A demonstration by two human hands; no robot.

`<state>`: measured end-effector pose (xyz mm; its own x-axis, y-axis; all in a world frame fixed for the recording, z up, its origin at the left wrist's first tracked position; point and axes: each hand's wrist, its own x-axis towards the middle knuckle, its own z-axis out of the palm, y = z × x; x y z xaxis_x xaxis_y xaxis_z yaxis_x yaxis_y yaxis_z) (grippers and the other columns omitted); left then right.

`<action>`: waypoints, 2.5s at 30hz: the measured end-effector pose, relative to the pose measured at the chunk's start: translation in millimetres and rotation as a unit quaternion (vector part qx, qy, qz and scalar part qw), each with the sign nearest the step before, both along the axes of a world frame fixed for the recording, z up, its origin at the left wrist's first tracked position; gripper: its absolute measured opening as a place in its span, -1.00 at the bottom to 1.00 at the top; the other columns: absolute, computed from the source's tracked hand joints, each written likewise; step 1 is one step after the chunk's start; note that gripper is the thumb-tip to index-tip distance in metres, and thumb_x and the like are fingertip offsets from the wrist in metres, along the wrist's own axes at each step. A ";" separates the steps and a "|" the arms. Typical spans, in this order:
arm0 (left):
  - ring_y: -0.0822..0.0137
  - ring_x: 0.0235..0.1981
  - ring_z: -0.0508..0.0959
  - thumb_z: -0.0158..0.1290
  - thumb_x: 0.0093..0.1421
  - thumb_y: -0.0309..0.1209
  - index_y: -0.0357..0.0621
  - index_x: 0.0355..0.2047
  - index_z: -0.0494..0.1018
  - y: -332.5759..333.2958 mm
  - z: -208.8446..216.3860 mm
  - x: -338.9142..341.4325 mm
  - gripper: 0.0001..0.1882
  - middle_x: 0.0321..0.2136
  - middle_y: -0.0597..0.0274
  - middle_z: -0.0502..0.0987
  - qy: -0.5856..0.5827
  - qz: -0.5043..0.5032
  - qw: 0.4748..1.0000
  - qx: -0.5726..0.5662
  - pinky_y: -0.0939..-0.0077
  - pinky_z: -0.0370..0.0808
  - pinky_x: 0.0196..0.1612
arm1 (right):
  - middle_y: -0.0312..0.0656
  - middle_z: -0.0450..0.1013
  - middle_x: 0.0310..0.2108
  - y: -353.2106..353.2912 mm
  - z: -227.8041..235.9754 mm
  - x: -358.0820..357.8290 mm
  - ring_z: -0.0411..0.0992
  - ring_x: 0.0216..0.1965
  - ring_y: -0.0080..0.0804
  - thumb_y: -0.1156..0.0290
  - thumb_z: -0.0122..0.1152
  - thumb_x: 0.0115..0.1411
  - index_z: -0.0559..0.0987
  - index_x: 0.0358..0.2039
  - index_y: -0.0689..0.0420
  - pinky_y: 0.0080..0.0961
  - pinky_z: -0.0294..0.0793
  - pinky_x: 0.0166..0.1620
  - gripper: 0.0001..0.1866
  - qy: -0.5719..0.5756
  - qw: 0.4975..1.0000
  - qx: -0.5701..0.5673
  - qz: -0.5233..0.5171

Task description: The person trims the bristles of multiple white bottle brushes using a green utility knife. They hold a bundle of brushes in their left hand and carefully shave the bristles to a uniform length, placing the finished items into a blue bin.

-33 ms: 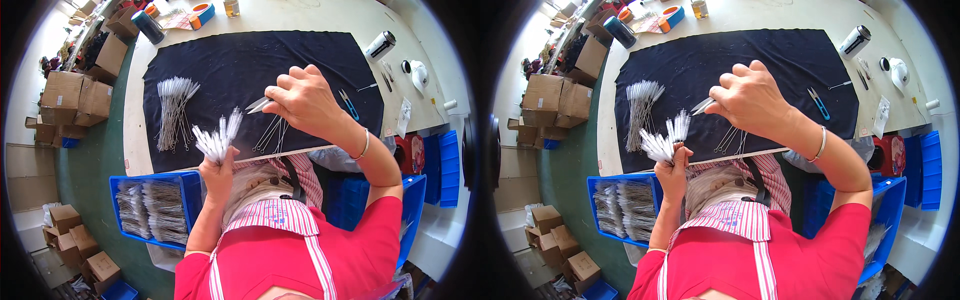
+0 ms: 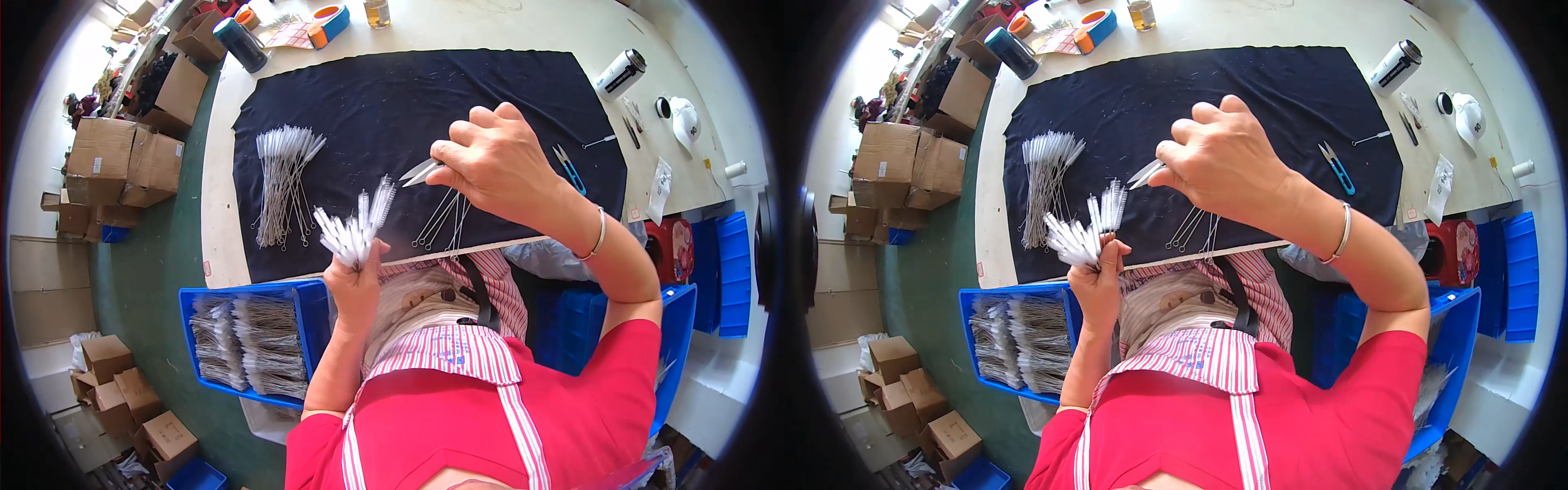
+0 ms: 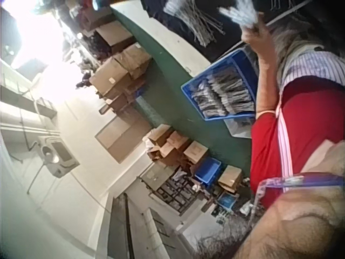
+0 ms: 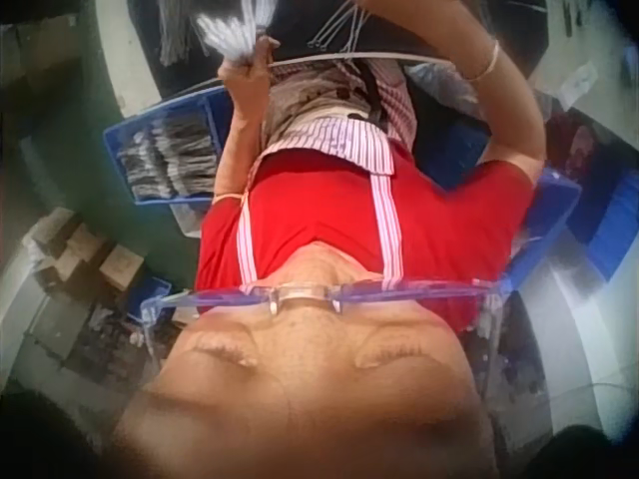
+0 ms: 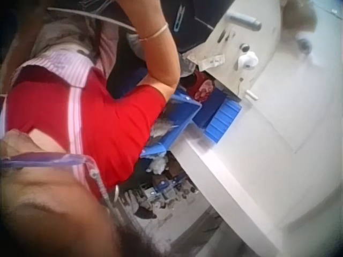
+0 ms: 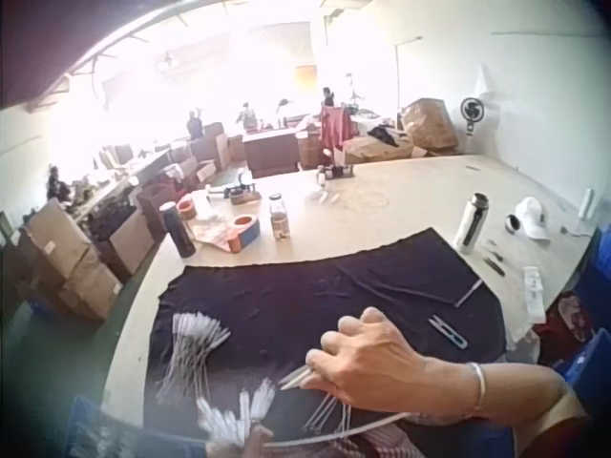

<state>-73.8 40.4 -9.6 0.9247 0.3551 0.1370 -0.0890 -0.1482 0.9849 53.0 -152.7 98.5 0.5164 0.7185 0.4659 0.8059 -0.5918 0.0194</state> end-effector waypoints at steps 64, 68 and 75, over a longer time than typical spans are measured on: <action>0.25 -0.44 0.60 0.04 0.09 -0.52 -0.30 -0.26 0.43 15.4 -6.7 -13.8 -0.81 -0.45 0.09 0.56 -0.036 -0.041 0.976 0.212 0.52 0.49 -0.39 | -0.30 0.47 -0.62 5.7 26.8 2.6 0.41 -0.44 -0.43 0.02 0.18 0.01 0.59 -0.64 0.07 -0.38 0.27 -0.24 -0.64 0.063 0.986 -0.151 0.022; 0.28 -0.45 0.59 0.03 0.08 -0.52 -0.29 -0.29 0.45 17.5 -10.2 -13.8 -0.83 -0.46 0.11 0.56 -0.054 -0.029 0.971 0.232 0.52 0.47 -0.40 | -0.30 0.47 -0.62 7.3 27.4 1.9 0.41 -0.44 -0.44 0.03 0.19 0.00 0.60 -0.63 0.07 -0.38 0.27 -0.22 -0.64 0.062 0.985 -0.156 0.029; 0.42 -0.57 0.50 -0.04 0.12 -0.56 -0.34 -0.39 0.48 11.9 -6.6 -9.9 -0.88 -0.54 0.19 0.55 -0.066 -0.016 0.975 0.211 0.62 0.37 -0.51 | -0.30 0.48 -0.63 5.7 25.3 3.4 0.42 -0.44 -0.45 0.05 0.21 -0.02 0.61 -0.64 0.05 -0.37 0.27 -0.23 -0.67 0.041 0.987 -0.148 0.038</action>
